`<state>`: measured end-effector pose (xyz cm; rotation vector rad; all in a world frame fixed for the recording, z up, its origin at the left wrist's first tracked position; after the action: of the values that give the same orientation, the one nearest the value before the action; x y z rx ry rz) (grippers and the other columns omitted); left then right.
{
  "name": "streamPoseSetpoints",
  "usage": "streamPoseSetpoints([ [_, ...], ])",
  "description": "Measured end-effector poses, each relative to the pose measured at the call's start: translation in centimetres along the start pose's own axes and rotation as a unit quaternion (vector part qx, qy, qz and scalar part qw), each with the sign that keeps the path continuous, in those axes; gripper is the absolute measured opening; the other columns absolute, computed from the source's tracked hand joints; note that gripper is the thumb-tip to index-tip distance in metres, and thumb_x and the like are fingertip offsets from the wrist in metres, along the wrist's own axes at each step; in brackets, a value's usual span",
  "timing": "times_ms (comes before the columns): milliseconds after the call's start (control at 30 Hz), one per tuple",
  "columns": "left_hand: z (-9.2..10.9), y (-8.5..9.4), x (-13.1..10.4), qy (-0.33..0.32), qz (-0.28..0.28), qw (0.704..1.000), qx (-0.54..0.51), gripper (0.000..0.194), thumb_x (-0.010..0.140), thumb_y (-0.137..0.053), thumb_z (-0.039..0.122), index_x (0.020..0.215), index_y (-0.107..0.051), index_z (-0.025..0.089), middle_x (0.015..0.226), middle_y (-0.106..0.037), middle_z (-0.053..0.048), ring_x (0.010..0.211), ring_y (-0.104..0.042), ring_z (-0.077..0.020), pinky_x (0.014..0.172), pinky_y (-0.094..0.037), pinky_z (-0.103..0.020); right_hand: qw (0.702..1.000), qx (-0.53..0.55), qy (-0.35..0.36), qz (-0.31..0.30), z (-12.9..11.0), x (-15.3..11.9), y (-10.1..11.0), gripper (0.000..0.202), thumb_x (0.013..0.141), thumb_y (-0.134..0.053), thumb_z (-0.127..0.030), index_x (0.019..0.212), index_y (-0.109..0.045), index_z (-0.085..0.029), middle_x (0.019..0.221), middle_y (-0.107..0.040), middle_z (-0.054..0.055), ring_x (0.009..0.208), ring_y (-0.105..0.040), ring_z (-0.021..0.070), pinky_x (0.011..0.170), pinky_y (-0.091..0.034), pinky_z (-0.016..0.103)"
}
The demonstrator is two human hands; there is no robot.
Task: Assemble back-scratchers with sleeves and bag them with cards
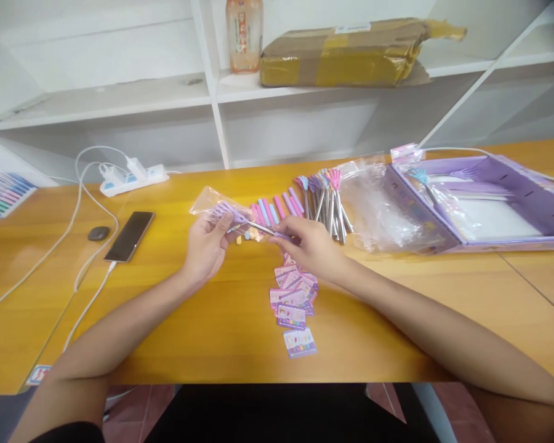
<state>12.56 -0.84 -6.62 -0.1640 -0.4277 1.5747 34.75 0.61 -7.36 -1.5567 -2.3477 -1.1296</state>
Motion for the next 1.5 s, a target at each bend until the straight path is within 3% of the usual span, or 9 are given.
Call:
streamPoseSetpoints([
  [200, 1.3, 2.2, 2.2, -0.032, 0.062, 0.997, -0.024, 0.032, 0.088, -0.094, 0.045, 0.099, -0.077, 0.02, 0.108, -0.084, -0.006, 0.103, -0.08, -0.0195, 0.096, -0.067, -0.034, 0.972, 0.174, -0.13, -0.091, 1.1, 0.5, 0.5, 0.035, 0.1, -0.077, -0.045, 0.122, -0.062, -0.022, 0.095, -0.075, 0.002, 0.069, -0.068, 0.0146, 0.06, -0.052, 0.03],
  [367, 2.5, 4.4, 4.2, -0.063, 0.1, 0.992, -0.043, 0.02, 0.094, -0.089, 0.04, 0.098, -0.078, 0.024, 0.109, -0.084, -0.003, 0.107, -0.08, -0.0156, 0.098, -0.066, -0.028, 0.938, 0.299, -0.14, -0.106, 2.2, 1.6, 2.2, 0.035, 0.096, -0.082, -0.043, 0.12, -0.071, -0.02, 0.107, -0.08, 0.006, 0.075, -0.071, 0.0128, 0.068, -0.06, 0.031],
  [700, 0.0, 0.8, 0.8, 0.023, -0.009, 1.0, -0.02, 0.037, 0.086, -0.095, 0.05, 0.099, -0.082, 0.018, 0.108, -0.084, -0.009, 0.106, -0.082, -0.0236, 0.086, -0.069, -0.03, 0.915, 0.329, -0.19, -0.137, 3.1, 1.1, 1.3, 0.043, 0.074, -0.102, -0.044, 0.09, -0.071, -0.018, 0.081, -0.077, 0.002, 0.068, -0.071, 0.014, 0.065, -0.06, 0.03],
  [967, -3.5, -1.3, -2.9, 0.109, -0.056, 0.992, -0.012, 0.039, 0.086, -0.094, 0.052, 0.099, -0.079, 0.019, 0.105, -0.085, -0.01, 0.106, -0.082, -0.0283, 0.087, -0.071, -0.039, 0.961, 0.238, -0.131, -0.051, 1.4, 0.2, -1.7, 0.062, 0.066, -0.105, -0.053, 0.095, -0.061, -0.022, 0.079, -0.064, -0.004, 0.069, -0.058, 0.0137, 0.062, -0.048, 0.029],
  [1033, -3.7, -1.2, -3.0, 0.108, -0.053, 0.993, -0.005, 0.039, 0.086, -0.094, 0.051, 0.101, -0.078, 0.019, 0.104, -0.085, -0.009, 0.101, -0.082, -0.0257, 0.083, -0.07, -0.035, 0.974, 0.195, -0.107, -0.028, 0.7, -0.1, -2.1, 0.056, 0.077, -0.098, -0.061, 0.097, -0.062, -0.023, 0.083, -0.066, -0.001, 0.072, -0.059, 0.015, 0.065, -0.049, 0.031],
  [1133, -3.2, -0.8, -2.4, 0.094, -0.037, 0.995, -0.001, 0.043, 0.083, -0.096, 0.052, 0.102, -0.076, 0.018, 0.1, -0.084, -0.008, 0.093, -0.082, -0.0237, 0.078, -0.069, -0.033, 0.971, 0.224, -0.076, -0.025, 0.1, -0.6, -2.1, 0.044, 0.105, -0.067, -0.067, 0.109, -0.062, -0.024, 0.09, -0.066, 0.001, 0.073, -0.062, 0.0155, 0.067, -0.052, 0.033],
  [1233, -2.6, -0.6, -1.9, 0.096, -0.025, 0.995, -0.006, 0.045, 0.083, -0.096, 0.052, 0.102, -0.073, 0.018, 0.098, -0.083, -0.007, 0.087, -0.082, -0.0228, 0.074, -0.069, -0.033, 0.968, 0.251, -0.026, 0.0, 0.8, -0.6, -0.9, 0.031, 0.117, -0.044, -0.053, 0.128, -0.057, -0.027, 0.099, -0.063, 0.002, 0.068, -0.06, 0.0133, 0.065, -0.053, 0.032],
  [1367, -2.5, -0.4, -1.7, 0.108, -0.022, 0.994, -0.011, 0.043, 0.083, -0.096, 0.048, 0.099, -0.072, 0.017, 0.093, -0.082, -0.007, 0.084, -0.081, -0.0208, 0.072, -0.067, -0.029, 0.988, 0.063, 0.143, 0.009, 2.0, -0.7, 0.4, 0.029, 0.108, -0.063, -0.031, 0.137, -0.057, -0.03, 0.11, -0.062, 0.005, 0.083, -0.063, 0.0178, 0.073, -0.058, 0.035],
  [1500, -3.2, 0.0, -1.6, 0.127, -0.025, 0.991, -0.019, 0.041, 0.082, -0.098, 0.046, 0.1, -0.073, 0.018, 0.091, -0.08, -0.004, 0.079, -0.078, -0.0177, 0.072, -0.067, -0.028, 0.967, -0.073, 0.242, -0.016, 1.7, -1.2, -0.2, 0.016, 0.106, -0.07, -0.03, 0.121, -0.073, -0.033, 0.122, -0.061, 0.008, 0.103, -0.065, 0.0224, 0.08, -0.061, 0.038],
])
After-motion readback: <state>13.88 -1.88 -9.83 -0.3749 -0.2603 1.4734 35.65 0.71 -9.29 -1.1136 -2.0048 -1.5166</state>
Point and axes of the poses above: each hand's wrist, its own x-axis towards the middle knuckle, its own y-axis out of the back of the hand, z = x × y, the point moved 4 cm from there along x, towards the middle knuckle
